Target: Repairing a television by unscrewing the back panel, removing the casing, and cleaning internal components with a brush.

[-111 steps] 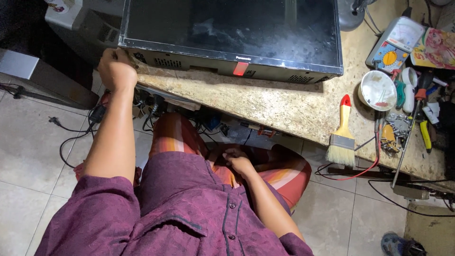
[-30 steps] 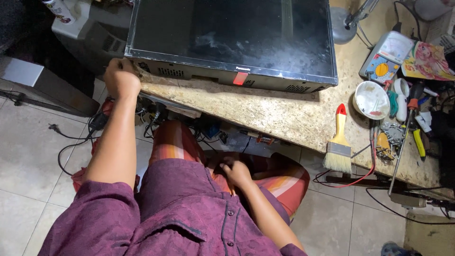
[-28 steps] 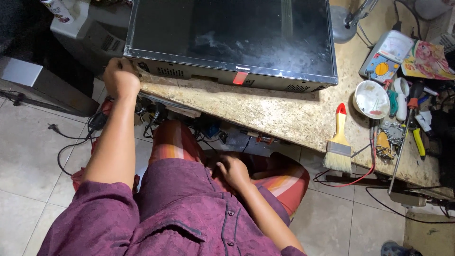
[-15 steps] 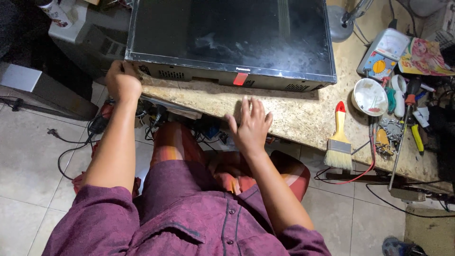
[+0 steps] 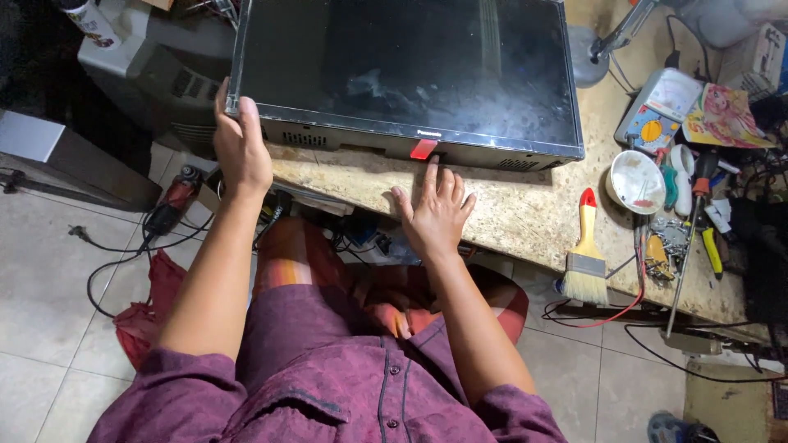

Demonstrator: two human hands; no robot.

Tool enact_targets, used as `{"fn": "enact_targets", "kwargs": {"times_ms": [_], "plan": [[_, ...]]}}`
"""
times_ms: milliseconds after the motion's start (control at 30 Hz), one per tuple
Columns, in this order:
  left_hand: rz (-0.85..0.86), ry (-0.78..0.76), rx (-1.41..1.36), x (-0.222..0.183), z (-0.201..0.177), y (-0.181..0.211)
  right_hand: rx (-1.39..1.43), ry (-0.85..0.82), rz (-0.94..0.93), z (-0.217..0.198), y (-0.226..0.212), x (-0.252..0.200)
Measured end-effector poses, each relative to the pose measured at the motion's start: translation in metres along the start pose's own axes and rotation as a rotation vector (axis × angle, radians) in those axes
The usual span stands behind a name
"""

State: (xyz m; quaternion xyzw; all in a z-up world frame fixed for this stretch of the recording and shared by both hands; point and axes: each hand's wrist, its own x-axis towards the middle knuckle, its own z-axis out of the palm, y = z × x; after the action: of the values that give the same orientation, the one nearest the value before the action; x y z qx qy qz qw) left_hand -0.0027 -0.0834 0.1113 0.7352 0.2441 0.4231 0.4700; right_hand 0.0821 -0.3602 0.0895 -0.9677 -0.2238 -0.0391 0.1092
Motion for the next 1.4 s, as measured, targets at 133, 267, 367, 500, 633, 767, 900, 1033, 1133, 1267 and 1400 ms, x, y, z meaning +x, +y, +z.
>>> {"fn": "enact_targets", "kwargs": {"times_ms": [133, 267, 367, 500, 633, 767, 900, 1033, 1133, 1267, 1400], "plan": [[-0.056, -0.103, -0.03, 0.005, -0.002, -0.004, -0.048, 0.005, 0.007, 0.004, 0.001, 0.002], [-0.038, -0.143, -0.151, 0.006, -0.004, -0.006, -0.074, -0.048, 0.01, 0.007, 0.003, 0.005], [0.021, -0.145, -0.146, 0.006, -0.004, -0.009, -0.089, -0.044, 0.012, 0.007, 0.003, 0.004], [0.017, -0.133, -0.037, 0.006, -0.005, -0.009, -0.029, 0.066, -0.036, 0.005, 0.007, -0.002], [0.004, -0.126, -0.043, 0.007, -0.008, 0.001, 0.16, 0.117, -0.143, -0.005, 0.018, -0.015], [0.017, -0.142, -0.13, 0.014, -0.009, 0.005, 0.428, 0.161, -0.162, -0.068, 0.032, -0.023], [-0.22, -0.123, -0.337, 0.023, -0.008, -0.006, 0.476, 0.323, -0.062, -0.121, 0.1, 0.019], [-0.078, -0.1, -0.147, 0.031, -0.009, 0.002, 0.417, 0.543, -0.124, -0.142, 0.196, 0.123], [-0.076, -0.046, -0.14, 0.035, 0.001, -0.011, 0.337, 0.433, 0.001, -0.112, 0.278, 0.221], [0.037, -0.025, -0.016, 0.035, 0.01, -0.016, 0.263, 0.338, 0.142, -0.07, 0.326, 0.317], [0.044, -0.031, 0.027, 0.035, 0.014, -0.004, 0.117, 0.373, 0.201, -0.03, 0.36, 0.364]]}}
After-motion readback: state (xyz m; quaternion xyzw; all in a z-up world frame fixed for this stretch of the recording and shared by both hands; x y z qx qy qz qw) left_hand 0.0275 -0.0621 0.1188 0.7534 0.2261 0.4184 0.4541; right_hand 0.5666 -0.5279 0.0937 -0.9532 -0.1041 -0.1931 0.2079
